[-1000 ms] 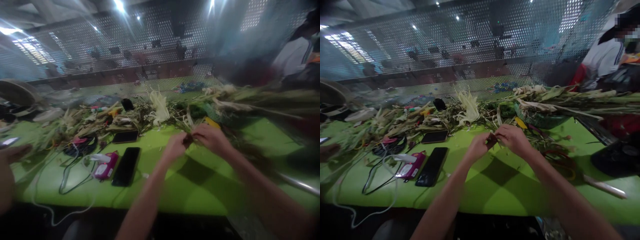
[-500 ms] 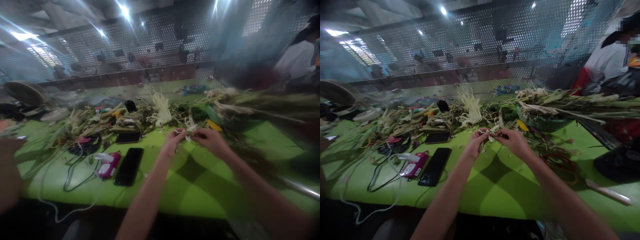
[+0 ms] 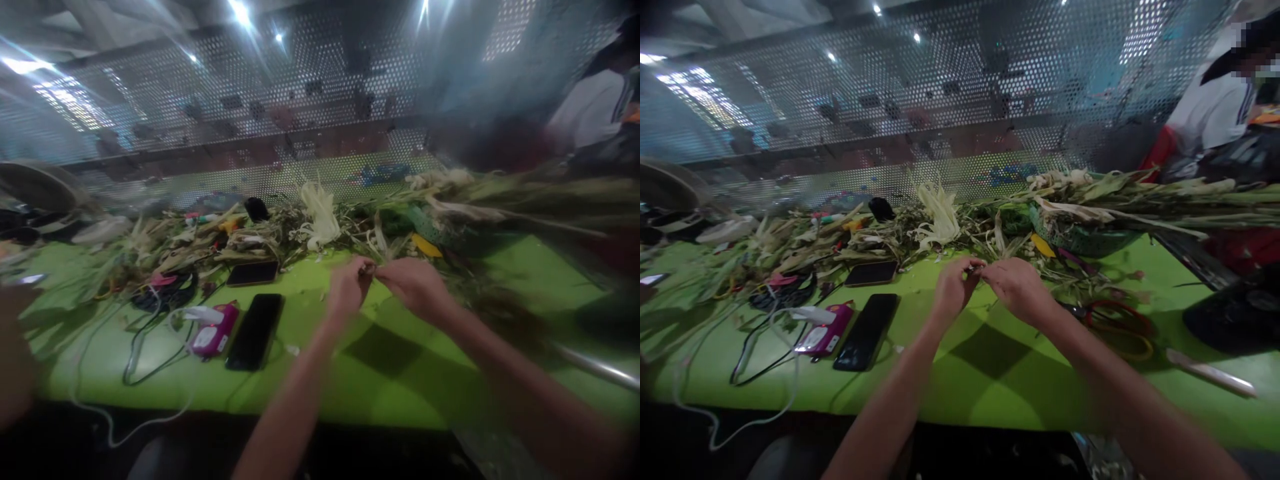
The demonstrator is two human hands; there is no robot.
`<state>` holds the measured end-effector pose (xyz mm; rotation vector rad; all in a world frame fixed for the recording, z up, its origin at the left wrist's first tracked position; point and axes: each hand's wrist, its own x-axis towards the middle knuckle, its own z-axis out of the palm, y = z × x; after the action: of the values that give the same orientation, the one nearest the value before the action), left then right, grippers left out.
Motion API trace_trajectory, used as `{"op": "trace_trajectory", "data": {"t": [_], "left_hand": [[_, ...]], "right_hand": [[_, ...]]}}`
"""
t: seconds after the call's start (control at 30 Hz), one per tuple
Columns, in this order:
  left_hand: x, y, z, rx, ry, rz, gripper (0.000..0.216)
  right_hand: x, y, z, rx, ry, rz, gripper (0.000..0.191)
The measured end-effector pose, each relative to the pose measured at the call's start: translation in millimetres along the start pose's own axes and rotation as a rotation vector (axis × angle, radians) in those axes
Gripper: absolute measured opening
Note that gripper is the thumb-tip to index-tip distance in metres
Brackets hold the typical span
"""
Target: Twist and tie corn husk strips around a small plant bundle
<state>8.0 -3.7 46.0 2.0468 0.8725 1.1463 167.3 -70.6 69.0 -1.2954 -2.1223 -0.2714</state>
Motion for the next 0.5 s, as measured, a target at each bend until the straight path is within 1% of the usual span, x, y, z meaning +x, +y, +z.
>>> {"op": "trace_trajectory", "data": {"t": [0.07, 0.1, 0.17, 0.2, 0.27, 0.33, 0.4, 0.5], "left_hand": [[-0.7, 1.1, -0.5, -0.005, -0.109, 0.018, 0.010], [-0.4, 0.5, -0.3, -0.071, -0.176, -0.011, 0.009], [0.9, -1.2, 0.1, -0.294, -0.295, -0.119, 0.014], [1.6, -1.4, 0.0, -0.426, -0.326, -0.182, 0.019], [2.5, 0.0, -1.4, -0.654, -0.315, -0.286, 0.030], [2.9, 3.3, -3.8, -0.796, -0.255, -0.350, 0.036], [3.1, 6.4, -5.9, -0.894, -0.204, -0.398, 0.040], [3.7, 7.5, -6.8, -1.004, -0.184, -0.469, 0.045]], "right_hand": [[1.8, 5.9, -6.8, 0.104, -0.005, 0.053, 0.018], [2.9, 9.5, -10.3, 0.168, -0.007, 0.111, 0.015], [4.9, 16.4, -15.7, 0.320, 0.013, 0.271, 0.011], [5.8, 19.2, -16.9, 0.402, 0.030, 0.356, 0.010], [7.1, 22.7, -16.1, 0.564, 0.065, 0.499, 0.013], [8.0, 22.3, -11.7, 0.695, 0.072, 0.576, 0.017], [8.6, 19.0, -5.5, 0.787, 0.073, 0.587, 0.021], [9.0, 13.7, 2.6, 0.883, 0.096, 0.567, 0.029]]}}
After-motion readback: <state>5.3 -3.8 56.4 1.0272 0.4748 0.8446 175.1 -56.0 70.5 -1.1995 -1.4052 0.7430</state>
